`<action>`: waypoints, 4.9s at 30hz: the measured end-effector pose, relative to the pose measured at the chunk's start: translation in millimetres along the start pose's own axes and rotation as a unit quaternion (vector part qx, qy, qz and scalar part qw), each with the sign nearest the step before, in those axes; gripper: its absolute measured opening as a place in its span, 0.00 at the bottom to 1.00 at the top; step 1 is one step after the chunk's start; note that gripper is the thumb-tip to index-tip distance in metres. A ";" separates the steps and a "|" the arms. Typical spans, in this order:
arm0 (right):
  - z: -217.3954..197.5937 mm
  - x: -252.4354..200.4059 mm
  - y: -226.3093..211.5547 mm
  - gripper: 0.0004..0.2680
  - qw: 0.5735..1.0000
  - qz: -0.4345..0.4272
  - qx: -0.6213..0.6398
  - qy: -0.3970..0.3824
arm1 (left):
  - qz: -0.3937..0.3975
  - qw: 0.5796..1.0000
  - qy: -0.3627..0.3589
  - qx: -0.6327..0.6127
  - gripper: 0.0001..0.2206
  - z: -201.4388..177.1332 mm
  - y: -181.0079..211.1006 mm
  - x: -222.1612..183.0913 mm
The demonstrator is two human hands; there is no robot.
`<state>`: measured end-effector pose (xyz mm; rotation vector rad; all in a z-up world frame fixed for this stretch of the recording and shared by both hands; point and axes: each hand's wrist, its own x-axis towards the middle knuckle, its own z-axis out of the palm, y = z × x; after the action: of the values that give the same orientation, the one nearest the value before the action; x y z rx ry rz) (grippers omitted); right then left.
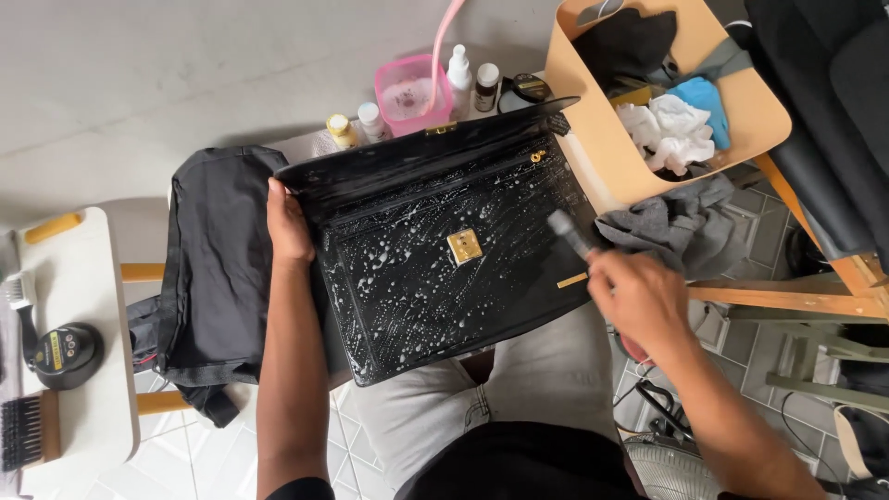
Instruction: A person uses a toothbrush to apply a cleaning or restoration liquid to the surface of a black leather briefcase.
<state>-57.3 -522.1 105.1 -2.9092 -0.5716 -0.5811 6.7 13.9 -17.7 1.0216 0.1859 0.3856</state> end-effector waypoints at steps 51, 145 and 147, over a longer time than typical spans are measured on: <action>15.2 1.6 -12.8 0.01 0.994 -0.082 0.040 0.052 | 0.010 0.998 -0.025 0.050 0.34 20.2 23.1 -11.9; -0.5 -27.2 19.5 0.03 0.987 -0.063 0.105 0.103 | 0.064 0.994 -0.004 0.084 0.30 60.4 41.9 -29.0; 5.7 -23.5 23.1 0.04 0.988 -0.076 0.068 0.116 | 0.070 0.994 -0.005 0.088 0.30 59.2 42.5 -27.8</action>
<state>-66.4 -550.3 89.6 -2.6365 -0.7720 -0.8511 -9.0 -24.4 48.4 1.2134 0.1403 0.4978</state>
